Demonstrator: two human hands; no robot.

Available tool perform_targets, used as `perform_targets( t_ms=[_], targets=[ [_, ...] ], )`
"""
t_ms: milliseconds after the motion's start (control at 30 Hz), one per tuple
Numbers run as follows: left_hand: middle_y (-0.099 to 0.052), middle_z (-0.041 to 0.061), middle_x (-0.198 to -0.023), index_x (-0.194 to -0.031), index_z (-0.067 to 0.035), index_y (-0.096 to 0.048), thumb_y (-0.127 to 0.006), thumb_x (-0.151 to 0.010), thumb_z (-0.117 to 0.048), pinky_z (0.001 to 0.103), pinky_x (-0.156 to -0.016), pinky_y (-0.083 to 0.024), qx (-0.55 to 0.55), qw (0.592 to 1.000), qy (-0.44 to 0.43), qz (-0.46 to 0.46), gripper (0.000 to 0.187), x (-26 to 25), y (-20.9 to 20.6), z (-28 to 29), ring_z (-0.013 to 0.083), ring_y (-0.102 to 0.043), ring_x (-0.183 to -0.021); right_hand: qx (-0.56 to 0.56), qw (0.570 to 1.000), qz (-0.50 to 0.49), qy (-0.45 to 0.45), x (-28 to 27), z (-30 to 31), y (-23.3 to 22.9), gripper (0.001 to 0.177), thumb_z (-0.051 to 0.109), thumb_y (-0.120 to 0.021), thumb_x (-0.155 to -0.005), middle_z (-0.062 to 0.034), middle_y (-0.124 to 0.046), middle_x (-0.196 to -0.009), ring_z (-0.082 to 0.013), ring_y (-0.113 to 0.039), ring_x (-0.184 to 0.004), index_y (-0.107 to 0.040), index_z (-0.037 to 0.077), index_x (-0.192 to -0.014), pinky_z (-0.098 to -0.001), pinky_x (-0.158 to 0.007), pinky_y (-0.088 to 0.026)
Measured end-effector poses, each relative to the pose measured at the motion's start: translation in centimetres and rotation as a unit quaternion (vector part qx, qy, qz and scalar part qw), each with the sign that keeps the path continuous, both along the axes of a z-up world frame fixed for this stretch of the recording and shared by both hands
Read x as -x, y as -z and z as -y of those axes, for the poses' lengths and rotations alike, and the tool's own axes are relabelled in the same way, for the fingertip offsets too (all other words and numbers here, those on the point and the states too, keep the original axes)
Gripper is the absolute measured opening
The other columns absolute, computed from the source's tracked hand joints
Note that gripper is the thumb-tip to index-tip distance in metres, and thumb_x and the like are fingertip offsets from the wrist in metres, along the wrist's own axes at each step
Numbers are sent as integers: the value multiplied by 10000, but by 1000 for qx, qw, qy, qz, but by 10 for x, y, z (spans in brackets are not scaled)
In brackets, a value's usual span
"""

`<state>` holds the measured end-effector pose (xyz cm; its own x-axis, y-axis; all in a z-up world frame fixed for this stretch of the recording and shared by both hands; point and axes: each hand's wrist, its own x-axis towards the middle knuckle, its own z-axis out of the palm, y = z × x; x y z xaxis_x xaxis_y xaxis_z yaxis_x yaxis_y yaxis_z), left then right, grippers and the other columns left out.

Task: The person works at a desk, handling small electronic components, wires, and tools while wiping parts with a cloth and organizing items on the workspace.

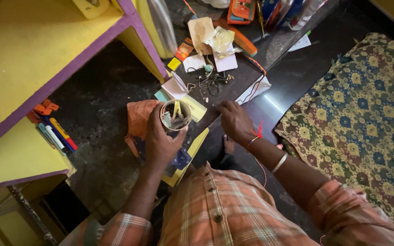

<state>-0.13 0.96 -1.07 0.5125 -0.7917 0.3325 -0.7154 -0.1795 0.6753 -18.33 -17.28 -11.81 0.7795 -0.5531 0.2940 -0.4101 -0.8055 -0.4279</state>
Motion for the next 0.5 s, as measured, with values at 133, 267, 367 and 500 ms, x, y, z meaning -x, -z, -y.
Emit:
perform_targets(
  t_ms=[133, 267, 367, 500],
  targets=[
    [-499, 296, -1447, -1501, 52, -344, -874, -783, -179, 470, -1137, -445, -13, 1000, 5, -8, 922, -2, 0, -2, 417, -528, -1362, -13, 999, -6, -47, 4, 12, 13, 206, 58, -618, -918, -120, -673, -1137, -329, -637, -1053, -690, 62, -1111, -420, -891, -532],
    [-527, 269, -1439, -1491, 25, -368, -881, -797, -196, 459, -1142, -461, -3, 1000, 6, -13, 891, -1, -3, -2, 400, -552, -1359, -51, 998, -3, -44, 7, 17, 6, 152, 103, -651, -919, -107, -689, -1058, -331, -643, -1004, -723, 91, -1053, -437, -852, -531],
    [-521, 278, -1423, -1485, 34, -366, -893, -770, -207, 468, -1119, -455, -19, 1000, -3, 3, 920, 0, -5, -1, 413, -541, -1337, -73, 995, 70, -15, 4, 11, -14, 94, 105, -708, -893, -106, -701, -1002, -324, -658, -973, -714, 74, -982, -427, -819, -535],
    [-549, 279, -1391, -1475, 39, -386, -880, -769, -217, 471, -1094, -472, -9, 1000, 5, 18, 899, 2, -7, 1, 411, -566, -1302, -241, 954, 168, 56, -5, -5, -67, 128, 80, -734, -903, -93, -695, -955, -212, -697, -849, -693, 49, -1021, -340, -750, -570]
  ],
)
